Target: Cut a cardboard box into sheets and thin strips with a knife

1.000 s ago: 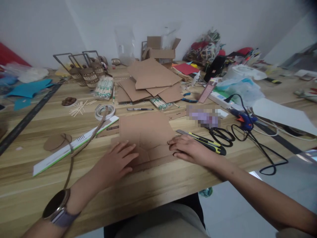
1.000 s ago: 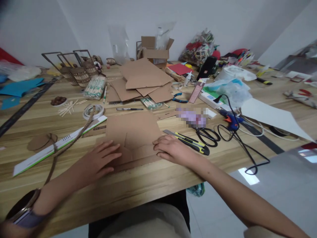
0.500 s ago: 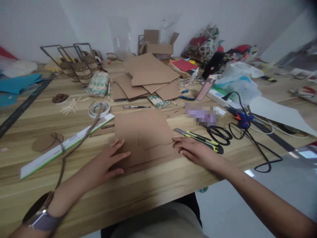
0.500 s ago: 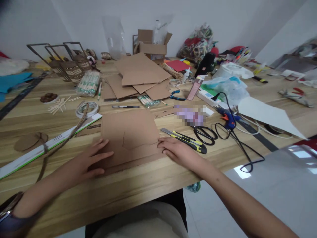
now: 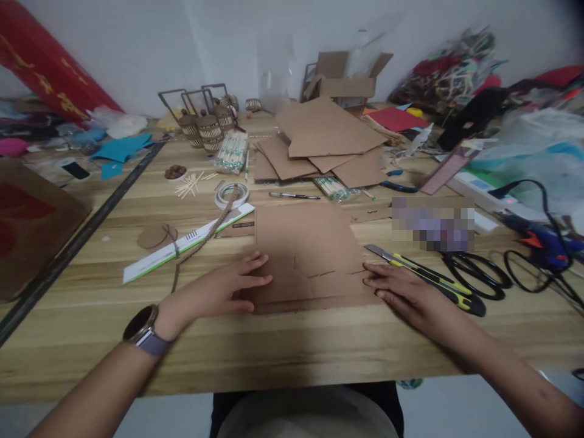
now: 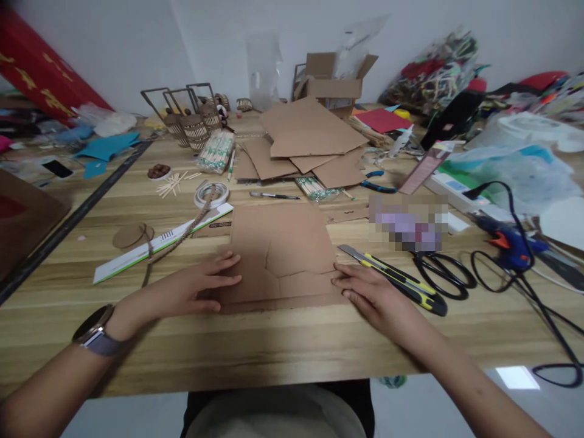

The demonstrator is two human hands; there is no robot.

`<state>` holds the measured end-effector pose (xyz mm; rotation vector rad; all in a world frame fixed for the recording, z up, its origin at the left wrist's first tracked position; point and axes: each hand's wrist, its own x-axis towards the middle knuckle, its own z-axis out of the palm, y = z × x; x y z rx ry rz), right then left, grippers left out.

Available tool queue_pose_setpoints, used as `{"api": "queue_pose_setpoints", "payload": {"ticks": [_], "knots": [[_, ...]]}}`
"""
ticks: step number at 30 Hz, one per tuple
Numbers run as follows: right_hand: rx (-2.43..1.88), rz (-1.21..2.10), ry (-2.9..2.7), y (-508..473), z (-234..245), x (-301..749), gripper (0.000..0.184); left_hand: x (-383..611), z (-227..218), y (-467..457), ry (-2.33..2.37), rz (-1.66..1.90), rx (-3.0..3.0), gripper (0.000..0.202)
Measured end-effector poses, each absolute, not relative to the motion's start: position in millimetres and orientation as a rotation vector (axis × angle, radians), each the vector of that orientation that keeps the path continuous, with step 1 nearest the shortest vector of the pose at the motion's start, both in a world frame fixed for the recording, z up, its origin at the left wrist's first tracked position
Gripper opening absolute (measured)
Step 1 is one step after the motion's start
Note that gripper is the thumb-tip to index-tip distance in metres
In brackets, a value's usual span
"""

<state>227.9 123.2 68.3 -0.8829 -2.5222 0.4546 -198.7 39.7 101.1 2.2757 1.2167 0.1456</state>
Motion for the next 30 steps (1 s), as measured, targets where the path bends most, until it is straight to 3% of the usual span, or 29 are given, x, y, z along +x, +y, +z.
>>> {"api": "queue_pose_setpoints", "payload": {"ticks": [14, 30], "knots": [[-1.037, 0.499, -2.340, 106.9, 64.4, 221.6, 0.033, -205.1, 81.1, 42.8, 1.237, 0.147, 2.405, 0.048], [-0.960, 0.456, -2.330, 104.9, 65.2, 221.0, 0.019, -197.2, 80.8, 35.2, 1.293, 0.161, 2.389, 0.054]]}}
